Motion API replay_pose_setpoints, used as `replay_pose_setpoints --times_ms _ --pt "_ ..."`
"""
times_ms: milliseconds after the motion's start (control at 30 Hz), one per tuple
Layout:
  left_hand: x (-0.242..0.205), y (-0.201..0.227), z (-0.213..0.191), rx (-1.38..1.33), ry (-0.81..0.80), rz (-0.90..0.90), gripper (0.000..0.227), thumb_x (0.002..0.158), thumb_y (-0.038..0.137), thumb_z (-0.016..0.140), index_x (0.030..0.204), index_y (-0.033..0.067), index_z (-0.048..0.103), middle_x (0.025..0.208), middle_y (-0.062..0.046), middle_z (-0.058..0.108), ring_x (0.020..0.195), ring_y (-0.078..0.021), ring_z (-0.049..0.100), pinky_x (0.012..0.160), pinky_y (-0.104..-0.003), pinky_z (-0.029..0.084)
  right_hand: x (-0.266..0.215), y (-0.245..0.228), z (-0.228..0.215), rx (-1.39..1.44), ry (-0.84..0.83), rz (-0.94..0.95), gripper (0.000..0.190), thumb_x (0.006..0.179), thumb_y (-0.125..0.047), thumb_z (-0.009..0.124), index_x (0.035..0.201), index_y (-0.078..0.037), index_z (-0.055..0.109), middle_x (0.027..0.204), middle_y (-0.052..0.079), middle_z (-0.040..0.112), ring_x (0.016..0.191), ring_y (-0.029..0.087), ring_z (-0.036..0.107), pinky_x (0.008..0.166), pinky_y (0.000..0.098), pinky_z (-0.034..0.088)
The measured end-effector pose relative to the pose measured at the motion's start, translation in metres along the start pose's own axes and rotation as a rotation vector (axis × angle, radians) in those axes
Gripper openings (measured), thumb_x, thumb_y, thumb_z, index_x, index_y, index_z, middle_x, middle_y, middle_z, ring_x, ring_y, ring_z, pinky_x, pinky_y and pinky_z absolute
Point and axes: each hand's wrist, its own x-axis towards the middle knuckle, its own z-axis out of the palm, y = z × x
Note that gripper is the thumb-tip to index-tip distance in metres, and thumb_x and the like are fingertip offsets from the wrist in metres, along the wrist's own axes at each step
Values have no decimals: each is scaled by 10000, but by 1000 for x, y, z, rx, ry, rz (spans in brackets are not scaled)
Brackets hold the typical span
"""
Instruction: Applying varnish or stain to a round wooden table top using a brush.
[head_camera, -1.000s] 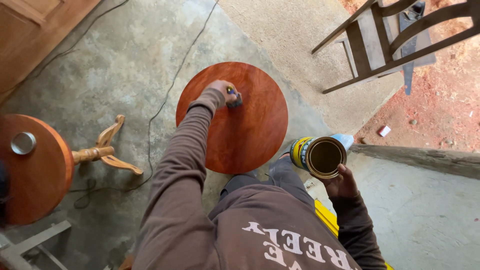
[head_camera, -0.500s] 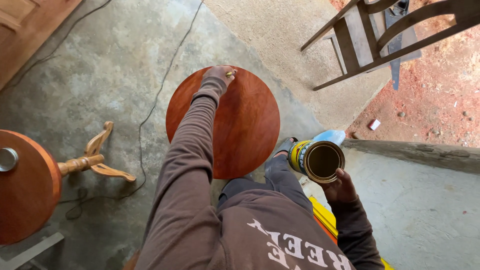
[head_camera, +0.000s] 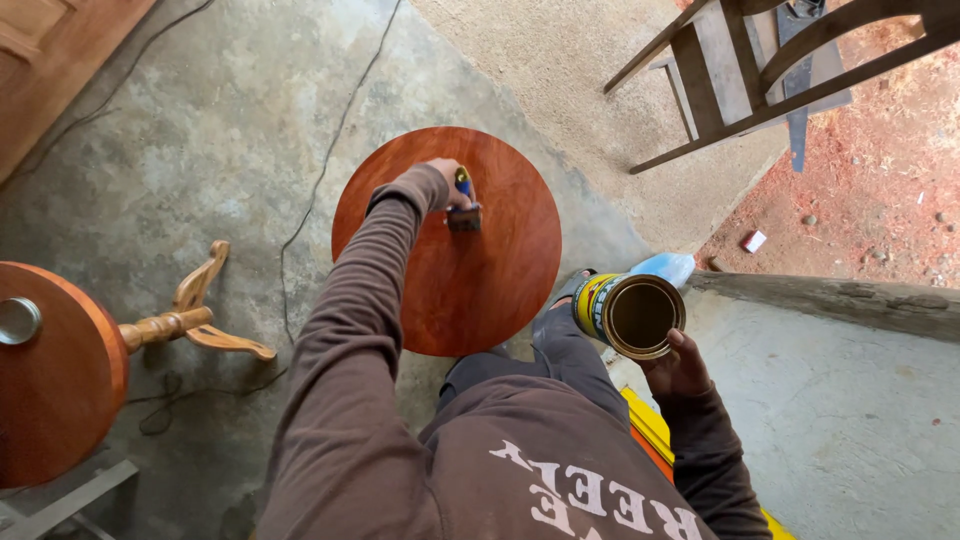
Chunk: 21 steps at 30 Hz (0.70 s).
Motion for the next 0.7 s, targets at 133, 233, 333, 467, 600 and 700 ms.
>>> replay_pose_setpoints --times_ms 133,233,333,467,600,700 --pt "-3 10 -23 -112 77 -71 294 829 292 827 1105 196 789 1094 -74 783 996 -249 737 884 -401 573 -5 -2 8 -23 58 1 675 951 -343 623 1535 -50 455 1467 153 573 1324 293 564 1133 482 437" --pt "7 9 -30 -137 254 -103 236 897 285 762 1130 252 777 1104 -22 775 962 -217 723 866 -387 576 -7 -2 8 -25 12 -11 676 961 -352 617 1542 -50 450 1472 154 569 1330 298 560 1133 488 433" --pt "19 4 -25 -107 438 -81 204 940 328 731 1136 296 778 1080 -4 775 939 -210 711 877 -385 573 -8 -1 6 -15 9 -12 680 965 -364 607 1543 -43 446 1474 155 570 1335 302 557 1135 492 434" --pt "21 -2 2 -103 513 45 231 928 335 720 1151 309 776 1080 0 784 925 -214 730 878 -372 579 -7 2 6 -4 -1 0 676 971 -369 593 1544 -43 446 1475 157 574 1330 302 562 1121 494 442" --pt "6 -1 47 -14 526 206 253 910 331 749 1158 288 774 1103 -30 776 957 -259 736 861 -395 577 -4 6 5 1 -25 -2 660 989 -345 610 1550 -35 451 1468 165 576 1311 310 564 1094 502 452" --pt "-16 -1 83 21 399 314 240 911 317 744 1144 266 774 1093 -58 769 983 -292 728 872 -417 574 -2 9 9 19 -18 -7 665 966 -332 627 1538 -41 454 1478 142 573 1338 285 561 1134 473 442"
